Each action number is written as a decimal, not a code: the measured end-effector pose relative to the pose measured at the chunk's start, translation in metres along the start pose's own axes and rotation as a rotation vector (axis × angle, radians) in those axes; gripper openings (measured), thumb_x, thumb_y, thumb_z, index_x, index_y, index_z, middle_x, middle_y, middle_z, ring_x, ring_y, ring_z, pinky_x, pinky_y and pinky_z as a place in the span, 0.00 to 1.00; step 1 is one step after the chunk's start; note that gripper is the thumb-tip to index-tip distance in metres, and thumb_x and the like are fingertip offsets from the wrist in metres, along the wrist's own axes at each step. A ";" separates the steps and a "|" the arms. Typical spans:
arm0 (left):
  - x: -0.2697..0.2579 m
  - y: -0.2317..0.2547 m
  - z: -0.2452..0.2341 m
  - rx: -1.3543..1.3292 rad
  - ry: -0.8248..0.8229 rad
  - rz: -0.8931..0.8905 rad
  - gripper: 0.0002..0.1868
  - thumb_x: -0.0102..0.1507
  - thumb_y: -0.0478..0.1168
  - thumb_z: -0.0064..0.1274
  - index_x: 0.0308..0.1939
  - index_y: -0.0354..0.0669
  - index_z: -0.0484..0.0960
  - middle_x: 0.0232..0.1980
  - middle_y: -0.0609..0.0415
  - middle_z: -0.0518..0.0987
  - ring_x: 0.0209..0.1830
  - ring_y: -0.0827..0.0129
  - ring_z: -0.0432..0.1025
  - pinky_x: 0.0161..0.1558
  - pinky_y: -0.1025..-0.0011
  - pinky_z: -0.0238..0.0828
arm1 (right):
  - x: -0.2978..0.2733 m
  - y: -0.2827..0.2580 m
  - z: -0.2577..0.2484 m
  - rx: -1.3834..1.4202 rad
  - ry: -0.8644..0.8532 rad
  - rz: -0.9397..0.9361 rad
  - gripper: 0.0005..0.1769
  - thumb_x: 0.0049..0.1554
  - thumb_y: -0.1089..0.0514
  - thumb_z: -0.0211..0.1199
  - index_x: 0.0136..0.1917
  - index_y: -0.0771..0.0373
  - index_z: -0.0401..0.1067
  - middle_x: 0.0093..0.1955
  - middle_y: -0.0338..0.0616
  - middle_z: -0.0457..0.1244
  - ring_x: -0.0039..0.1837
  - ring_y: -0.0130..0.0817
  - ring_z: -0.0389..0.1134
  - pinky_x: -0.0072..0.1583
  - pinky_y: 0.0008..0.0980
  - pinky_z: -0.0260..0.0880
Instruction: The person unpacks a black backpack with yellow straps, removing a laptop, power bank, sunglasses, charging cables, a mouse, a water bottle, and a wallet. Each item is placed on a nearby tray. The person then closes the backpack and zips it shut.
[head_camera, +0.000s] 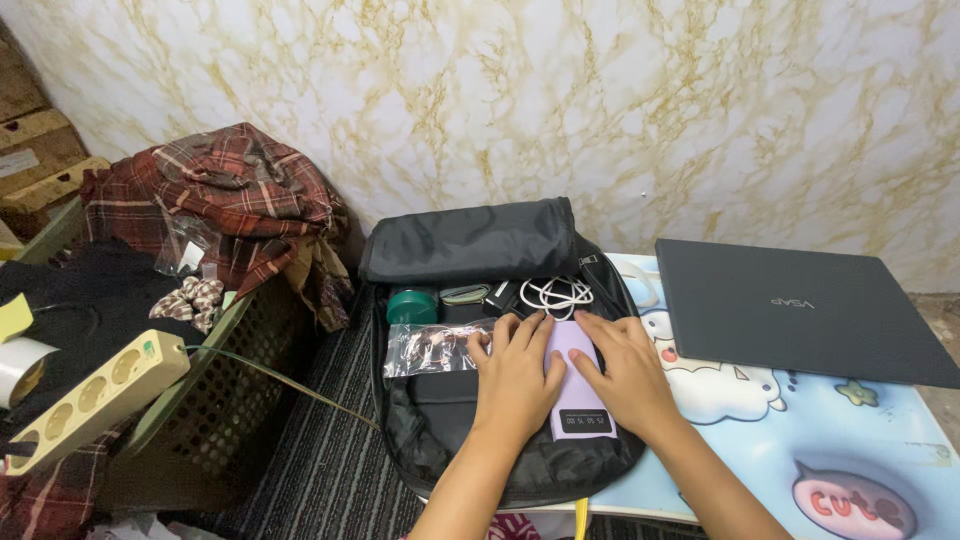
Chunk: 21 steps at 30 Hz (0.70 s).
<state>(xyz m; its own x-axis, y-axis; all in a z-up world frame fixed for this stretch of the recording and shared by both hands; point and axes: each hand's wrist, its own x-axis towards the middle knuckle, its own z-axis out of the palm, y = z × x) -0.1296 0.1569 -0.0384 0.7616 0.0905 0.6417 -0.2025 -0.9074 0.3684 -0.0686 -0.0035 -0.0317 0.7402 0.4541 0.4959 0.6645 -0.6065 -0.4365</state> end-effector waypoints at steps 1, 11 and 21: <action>0.000 0.000 0.000 -0.012 -0.004 -0.002 0.24 0.60 0.44 0.54 0.58 0.40 0.79 0.62 0.53 0.76 0.65 0.57 0.62 0.63 0.42 0.44 | 0.000 0.000 -0.001 0.013 -0.001 0.016 0.28 0.53 0.50 0.66 0.65 0.62 0.73 0.65 0.44 0.67 0.60 0.42 0.63 0.65 0.38 0.61; 0.004 0.007 -0.020 -0.332 0.078 0.052 0.22 0.58 0.37 0.58 0.57 0.40 0.78 0.62 0.49 0.77 0.63 0.54 0.66 0.64 0.57 0.58 | -0.004 0.002 -0.009 0.446 0.107 0.024 0.23 0.52 0.60 0.69 0.62 0.62 0.73 0.66 0.44 0.65 0.65 0.34 0.65 0.62 0.32 0.65; 0.006 0.002 -0.023 -0.918 -0.252 -0.405 0.36 0.63 0.38 0.58 0.75 0.46 0.65 0.36 0.54 0.81 0.29 0.78 0.68 0.33 0.77 0.65 | -0.008 0.004 -0.009 0.834 0.187 -0.041 0.31 0.52 0.70 0.69 0.67 0.66 0.65 0.74 0.52 0.58 0.69 0.35 0.62 0.67 0.32 0.65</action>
<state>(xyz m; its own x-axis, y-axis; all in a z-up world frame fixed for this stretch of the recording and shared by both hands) -0.1397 0.1652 -0.0186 0.9626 0.1352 0.2347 -0.2132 -0.1559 0.9645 -0.0729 -0.0157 -0.0303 0.7334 0.3059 0.6071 0.6030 0.1195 -0.7887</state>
